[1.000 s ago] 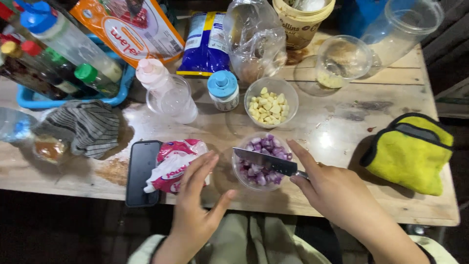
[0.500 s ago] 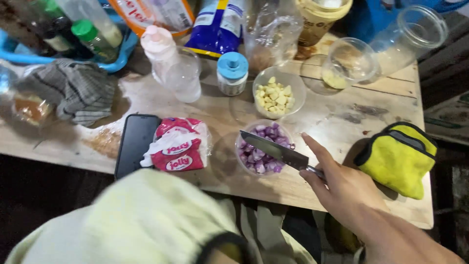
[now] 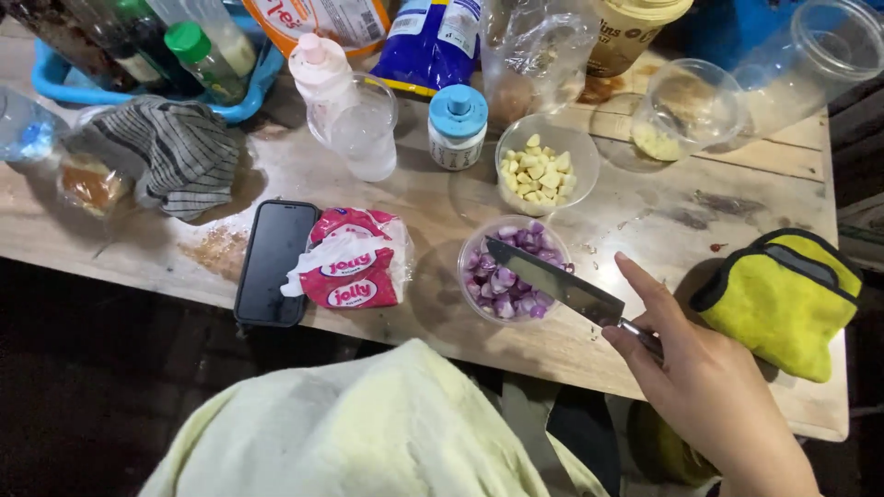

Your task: Slicing shallots into small pieces using a knife inside a plastic container.

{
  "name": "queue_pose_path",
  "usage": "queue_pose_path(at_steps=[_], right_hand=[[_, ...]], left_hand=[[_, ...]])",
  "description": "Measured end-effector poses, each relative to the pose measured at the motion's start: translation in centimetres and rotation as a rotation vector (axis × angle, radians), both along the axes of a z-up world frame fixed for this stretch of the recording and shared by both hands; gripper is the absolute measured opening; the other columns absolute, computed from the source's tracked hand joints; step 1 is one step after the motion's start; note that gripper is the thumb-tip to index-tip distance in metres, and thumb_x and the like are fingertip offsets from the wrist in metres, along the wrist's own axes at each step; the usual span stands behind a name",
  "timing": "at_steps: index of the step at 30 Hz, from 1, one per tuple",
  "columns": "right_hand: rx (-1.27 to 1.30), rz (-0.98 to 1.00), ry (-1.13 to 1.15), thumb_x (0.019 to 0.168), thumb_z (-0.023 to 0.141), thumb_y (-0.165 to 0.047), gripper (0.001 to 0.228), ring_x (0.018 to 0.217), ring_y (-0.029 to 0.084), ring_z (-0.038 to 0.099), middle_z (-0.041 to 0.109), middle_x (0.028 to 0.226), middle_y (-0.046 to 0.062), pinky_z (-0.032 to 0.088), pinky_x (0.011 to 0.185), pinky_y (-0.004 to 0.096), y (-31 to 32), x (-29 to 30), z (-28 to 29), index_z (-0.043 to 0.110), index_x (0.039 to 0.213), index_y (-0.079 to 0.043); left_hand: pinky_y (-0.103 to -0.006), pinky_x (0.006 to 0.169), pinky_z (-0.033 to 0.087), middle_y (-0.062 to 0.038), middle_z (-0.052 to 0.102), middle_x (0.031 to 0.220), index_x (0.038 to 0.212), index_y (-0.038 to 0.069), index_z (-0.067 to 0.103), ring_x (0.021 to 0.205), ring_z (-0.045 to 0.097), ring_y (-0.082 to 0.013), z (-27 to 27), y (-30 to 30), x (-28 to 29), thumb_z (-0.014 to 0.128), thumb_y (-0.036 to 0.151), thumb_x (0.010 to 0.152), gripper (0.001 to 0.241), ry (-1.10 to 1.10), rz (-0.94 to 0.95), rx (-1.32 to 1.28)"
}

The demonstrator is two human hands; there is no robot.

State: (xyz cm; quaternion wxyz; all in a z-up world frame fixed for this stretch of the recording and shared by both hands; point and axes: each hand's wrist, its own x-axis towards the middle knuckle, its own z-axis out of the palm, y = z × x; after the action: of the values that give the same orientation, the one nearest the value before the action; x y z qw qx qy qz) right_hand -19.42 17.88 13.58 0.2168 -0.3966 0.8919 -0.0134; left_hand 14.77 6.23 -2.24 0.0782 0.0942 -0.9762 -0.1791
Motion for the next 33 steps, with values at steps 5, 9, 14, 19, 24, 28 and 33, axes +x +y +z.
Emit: queue_pose_path(at_steps=[5, 9, 14, 19, 24, 28, 33], right_hand=[[0.053, -0.018, -0.005, 0.09, 0.061, -0.041, 0.085, 0.074, 0.028, 0.078, 0.079, 0.105, -0.01, 0.058, 0.061, 0.043, -0.5, 0.5, 0.8, 0.023, 0.166, -0.043], [0.055, -0.027, 0.044, 0.09, 0.061, -0.041, 0.087, 0.07, 0.027, 0.077, 0.079, 0.1, -0.012, 0.057, 0.059, 0.041, -0.3, 0.5, 0.4, 0.022, 0.167, -0.04], [0.024, -0.062, 0.073, 0.086, 0.064, -0.043, 0.095, 0.09, 0.032, 0.079, 0.077, 0.11, -0.012, 0.06, 0.075, 0.047, 0.2, 0.1, -1.1, 0.022, 0.17, -0.039], [-0.207, 0.046, 0.233, 0.09, 0.068, -0.038, 0.093, 0.057, 0.026, 0.072, 0.077, 0.091, -0.009, 0.056, 0.051, 0.04, 1.7, -0.5, -3.5, 0.036, 0.175, -0.024], [-0.182, 0.024, 0.126, 0.087, 0.068, -0.034, 0.093, 0.068, 0.03, 0.076, 0.078, 0.098, -0.001, 0.058, 0.064, 0.046, 1.1, 0.1, -1.9, 0.032, 0.172, -0.022], [-0.039, -0.043, 0.035, 0.09, 0.063, -0.037, 0.092, 0.071, 0.03, 0.075, 0.077, 0.101, -0.009, 0.055, 0.062, 0.045, 0.0, 0.4, -0.8, 0.02, 0.171, -0.033], [-0.183, -0.027, 0.013, 0.087, 0.069, -0.034, 0.089, 0.085, 0.032, 0.075, 0.077, 0.102, -0.005, 0.055, 0.07, 0.045, 0.5, 0.4, -1.2, 0.03, 0.167, -0.028]], left_hand=[[-0.0532, 0.1, 0.042, -0.014, 0.054, 0.151, 0.148, 0.017, 0.052, 0.134, 0.049, -0.0391, -10.6, -7.3, 1.3, 0.069, 0.054, 0.089, 0.071, -0.027, 0.032, -0.049], [-0.0521, 0.101, 0.042, -0.014, 0.054, 0.15, 0.148, 0.017, 0.051, 0.134, 0.049, -0.0381, -6.8, -12.0, 2.6, 0.068, 0.055, 0.09, 0.072, -0.051, 0.045, -0.084], [-0.0506, 0.102, 0.042, -0.014, 0.054, 0.15, 0.149, 0.016, 0.05, 0.134, 0.049, -0.0367, -1.7, -16.2, 4.3, 0.066, 0.056, 0.09, 0.074, -0.094, 0.093, -0.115], [-0.0492, 0.103, 0.041, -0.013, 0.054, 0.15, 0.15, 0.016, 0.048, 0.134, 0.049, -0.0354, 1.5, -19.0, 3.8, 0.065, 0.057, 0.09, 0.075, -0.131, 0.133, -0.135], [-0.0478, 0.104, 0.041, -0.013, 0.054, 0.15, 0.151, 0.015, 0.047, 0.135, 0.05, -0.0341, 2.2, -20.6, -1.3, 0.063, 0.058, 0.09, 0.076, -0.113, 0.107, -0.117], [-0.0466, 0.105, 0.041, -0.013, 0.054, 0.15, 0.152, 0.014, 0.046, 0.135, 0.05, -0.033, 3.8, -22.6, -5.8, 0.062, 0.058, 0.09, 0.077, -0.101, 0.07, -0.127], [-0.0452, 0.106, 0.041, -0.012, 0.054, 0.15, 0.153, 0.014, 0.044, 0.135, 0.05, -0.0317, 5.4, -22.8, -11.9, 0.061, 0.059, 0.091, 0.079, -0.09, 0.013, -0.133]])
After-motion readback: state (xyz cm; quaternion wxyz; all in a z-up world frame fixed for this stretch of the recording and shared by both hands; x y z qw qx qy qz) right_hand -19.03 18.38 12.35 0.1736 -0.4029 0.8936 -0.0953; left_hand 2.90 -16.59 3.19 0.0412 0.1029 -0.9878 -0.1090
